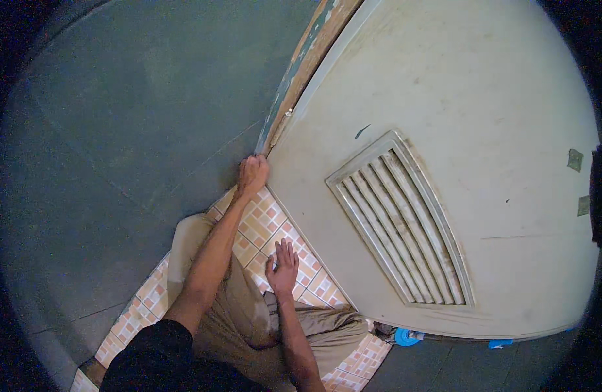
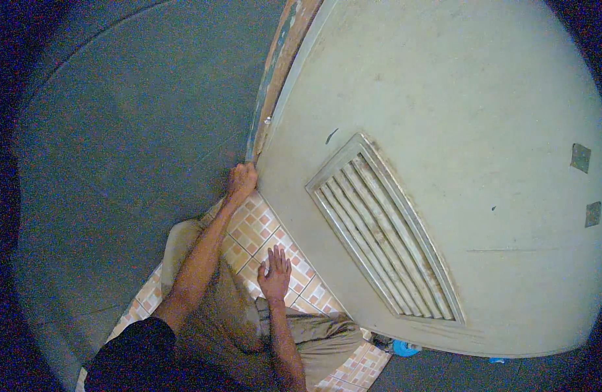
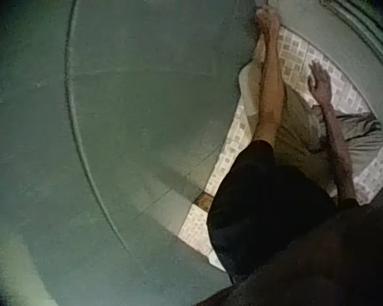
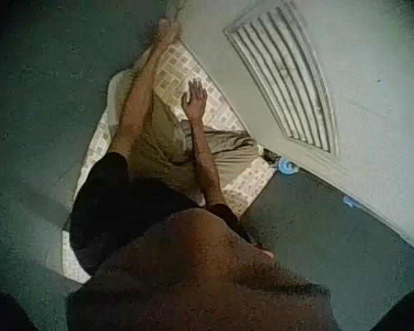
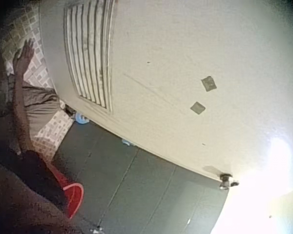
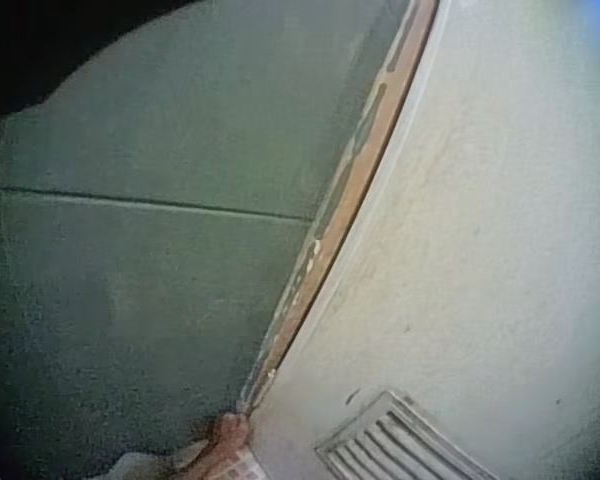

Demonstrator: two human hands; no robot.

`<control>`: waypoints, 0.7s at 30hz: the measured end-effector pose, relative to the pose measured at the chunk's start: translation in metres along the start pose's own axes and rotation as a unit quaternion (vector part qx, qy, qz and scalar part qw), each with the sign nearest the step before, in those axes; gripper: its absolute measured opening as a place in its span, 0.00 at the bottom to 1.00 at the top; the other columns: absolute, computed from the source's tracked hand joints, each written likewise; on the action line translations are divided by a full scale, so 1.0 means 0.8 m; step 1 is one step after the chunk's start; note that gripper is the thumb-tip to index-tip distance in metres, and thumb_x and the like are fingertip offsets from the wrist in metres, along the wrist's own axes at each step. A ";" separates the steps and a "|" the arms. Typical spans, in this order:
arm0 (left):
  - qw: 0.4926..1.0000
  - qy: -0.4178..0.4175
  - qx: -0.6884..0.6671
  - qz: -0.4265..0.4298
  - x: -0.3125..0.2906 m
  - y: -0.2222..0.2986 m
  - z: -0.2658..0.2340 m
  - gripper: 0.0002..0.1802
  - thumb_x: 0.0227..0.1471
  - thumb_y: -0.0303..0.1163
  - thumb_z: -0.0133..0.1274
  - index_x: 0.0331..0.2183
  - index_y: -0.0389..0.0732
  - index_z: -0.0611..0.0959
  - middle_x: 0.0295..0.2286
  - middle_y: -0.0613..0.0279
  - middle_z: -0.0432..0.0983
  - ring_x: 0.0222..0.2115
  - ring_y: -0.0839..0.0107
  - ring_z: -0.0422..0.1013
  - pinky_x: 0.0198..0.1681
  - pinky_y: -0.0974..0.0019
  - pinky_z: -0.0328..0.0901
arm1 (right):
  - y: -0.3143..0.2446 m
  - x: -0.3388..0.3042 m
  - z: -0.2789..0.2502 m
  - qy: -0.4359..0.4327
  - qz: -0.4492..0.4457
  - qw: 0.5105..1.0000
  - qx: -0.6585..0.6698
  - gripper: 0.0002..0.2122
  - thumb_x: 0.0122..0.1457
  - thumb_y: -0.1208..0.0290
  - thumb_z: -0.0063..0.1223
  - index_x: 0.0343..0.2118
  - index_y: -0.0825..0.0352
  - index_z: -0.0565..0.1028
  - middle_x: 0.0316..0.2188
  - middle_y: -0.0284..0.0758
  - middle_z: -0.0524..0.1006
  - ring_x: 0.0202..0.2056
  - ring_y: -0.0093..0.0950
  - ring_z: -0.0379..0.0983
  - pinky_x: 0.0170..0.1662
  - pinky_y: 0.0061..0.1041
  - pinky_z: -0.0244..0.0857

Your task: The person applies a substance into a gap along the vertical edge of a wooden door frame and presses the frame back against the wall using their fingers.

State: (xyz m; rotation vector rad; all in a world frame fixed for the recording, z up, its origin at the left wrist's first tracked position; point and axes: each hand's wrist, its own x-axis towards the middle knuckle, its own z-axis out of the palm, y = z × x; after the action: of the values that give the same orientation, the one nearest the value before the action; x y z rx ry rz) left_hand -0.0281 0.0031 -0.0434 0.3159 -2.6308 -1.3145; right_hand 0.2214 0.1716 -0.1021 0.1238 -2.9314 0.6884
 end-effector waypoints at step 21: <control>0.999 0.023 0.033 0.008 0.004 -0.024 0.014 0.27 0.57 0.37 0.35 0.21 0.26 0.80 0.27 0.31 0.75 0.31 0.37 0.73 0.39 0.43 0.67 | -0.010 0.001 0.001 0.001 -0.009 1.000 0.010 0.23 0.60 0.64 0.44 0.59 0.63 0.66 0.64 0.37 0.60 0.66 0.35 0.51 0.67 0.43 0.40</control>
State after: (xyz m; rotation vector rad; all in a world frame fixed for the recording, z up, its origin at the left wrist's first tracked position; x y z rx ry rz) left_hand -0.0320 -0.0008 -0.0652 0.3290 -2.6373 -1.2012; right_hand 0.2217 0.1641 -0.0990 0.1519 -2.9176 0.7159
